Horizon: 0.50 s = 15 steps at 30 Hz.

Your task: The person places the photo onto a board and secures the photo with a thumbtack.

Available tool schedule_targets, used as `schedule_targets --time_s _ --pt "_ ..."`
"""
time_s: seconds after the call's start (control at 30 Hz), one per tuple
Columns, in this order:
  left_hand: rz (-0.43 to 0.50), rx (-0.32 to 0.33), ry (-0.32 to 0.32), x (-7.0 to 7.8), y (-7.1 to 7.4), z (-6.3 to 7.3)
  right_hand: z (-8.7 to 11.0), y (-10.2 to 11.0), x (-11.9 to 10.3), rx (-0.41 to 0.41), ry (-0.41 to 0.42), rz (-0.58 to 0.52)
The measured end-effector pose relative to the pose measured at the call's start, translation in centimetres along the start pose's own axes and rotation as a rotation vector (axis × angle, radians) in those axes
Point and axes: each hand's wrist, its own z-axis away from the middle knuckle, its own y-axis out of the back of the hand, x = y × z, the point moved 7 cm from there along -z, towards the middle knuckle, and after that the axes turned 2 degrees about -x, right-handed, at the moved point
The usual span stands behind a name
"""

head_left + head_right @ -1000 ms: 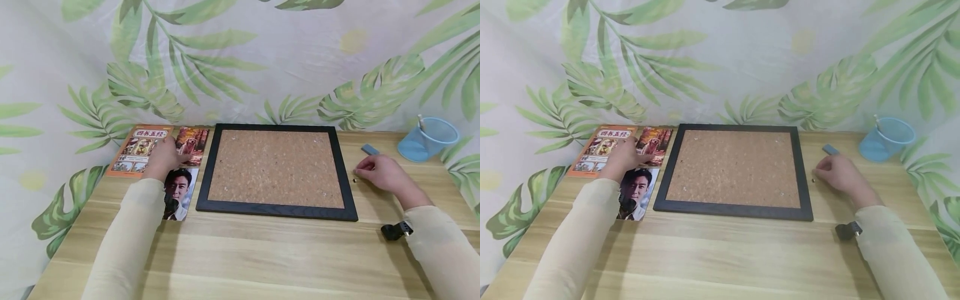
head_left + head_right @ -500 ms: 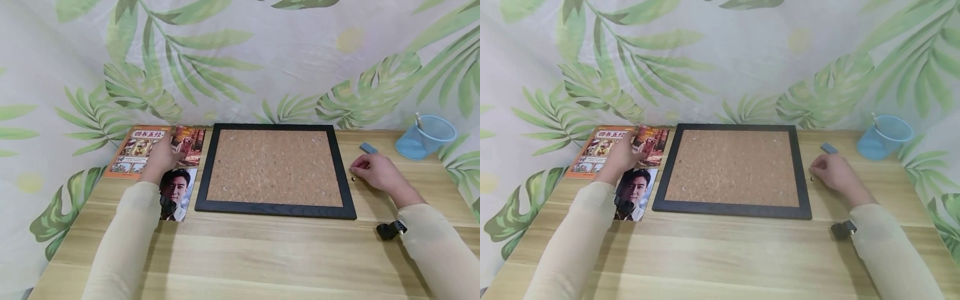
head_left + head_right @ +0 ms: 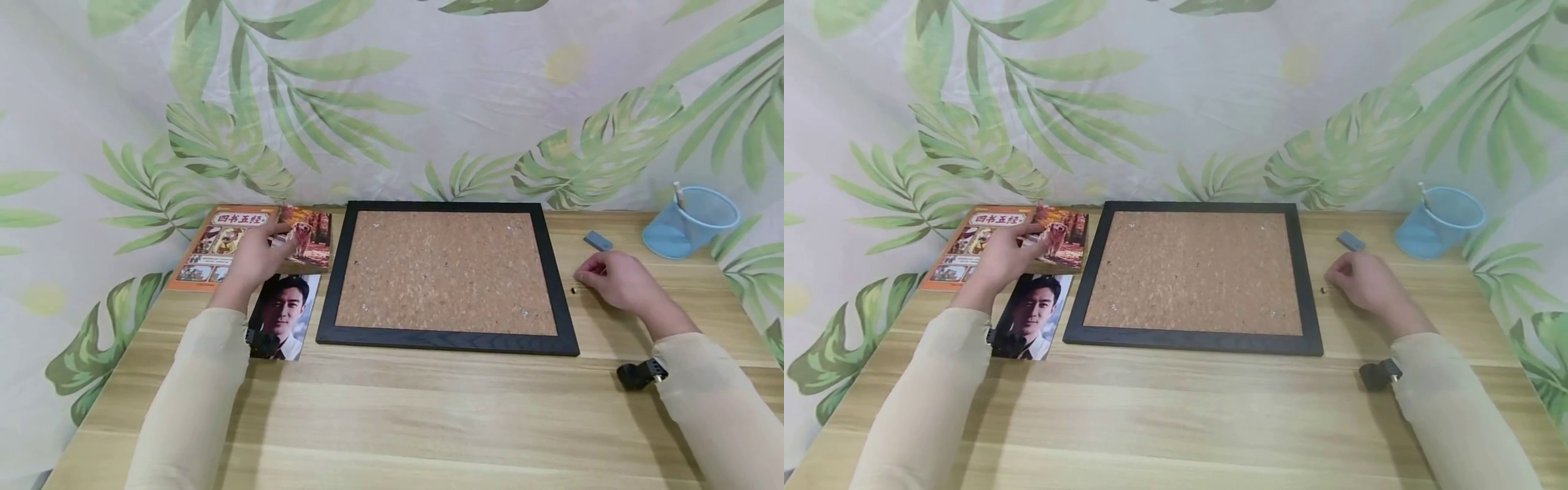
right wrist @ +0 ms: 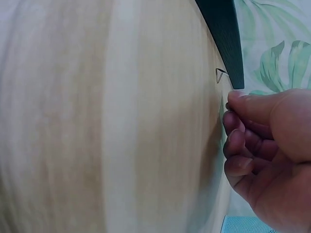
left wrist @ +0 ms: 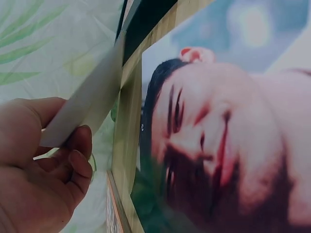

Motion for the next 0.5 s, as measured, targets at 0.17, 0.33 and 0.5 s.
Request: schedule_targets --time_s 0.17,0.33,0.5 --pt "0.036 0.024 0.005 -0.2 -0.1 0.5 0.2 0.1 0.1 0.010 0.007 -0.002" --pt "0.092 0.093 -0.014 -1.0 0.4 1.5 0.3 0.3 0.0 0.050 0.028 -0.015" --pt "0.161 0.135 -0.066 -1.0 0.8 2.8 0.5 0.7 -0.1 0.108 0.017 -0.027"
